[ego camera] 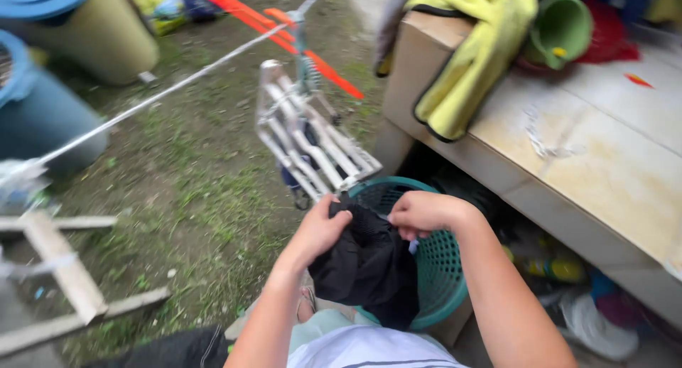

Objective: Hanging various pieces of clothing on a clothesline using hangers.

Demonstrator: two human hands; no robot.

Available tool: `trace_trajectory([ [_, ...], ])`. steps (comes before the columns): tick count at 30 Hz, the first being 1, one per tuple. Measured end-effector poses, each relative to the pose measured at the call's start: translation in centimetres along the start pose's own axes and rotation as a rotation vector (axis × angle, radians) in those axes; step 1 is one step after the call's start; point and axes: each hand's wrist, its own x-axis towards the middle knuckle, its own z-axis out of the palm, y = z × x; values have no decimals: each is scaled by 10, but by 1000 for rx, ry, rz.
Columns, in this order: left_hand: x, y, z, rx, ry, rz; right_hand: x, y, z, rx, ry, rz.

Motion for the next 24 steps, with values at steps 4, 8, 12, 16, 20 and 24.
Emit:
trace_trajectory([
  [4,-23,-4,-66,-71,228,-56,-9,-122,16,-5,55,-121],
  [8,-41,-12,-108,-299,528,-138,44,-167,77,-88,495,-667],
  [12,-34,-31,-127,-626,658,-127,82,-202,108,-326,783,-1169],
  [16,-15,-97,-151,-576,727,70,102,-239,83,20,251,-849],
  [20,-40,-78,-171,-95,1012,-38,115,-259,52,122,146,-978],
  [24,-56,-73,-186,250,935,-73,116,-273,32,410,-51,-922],
])
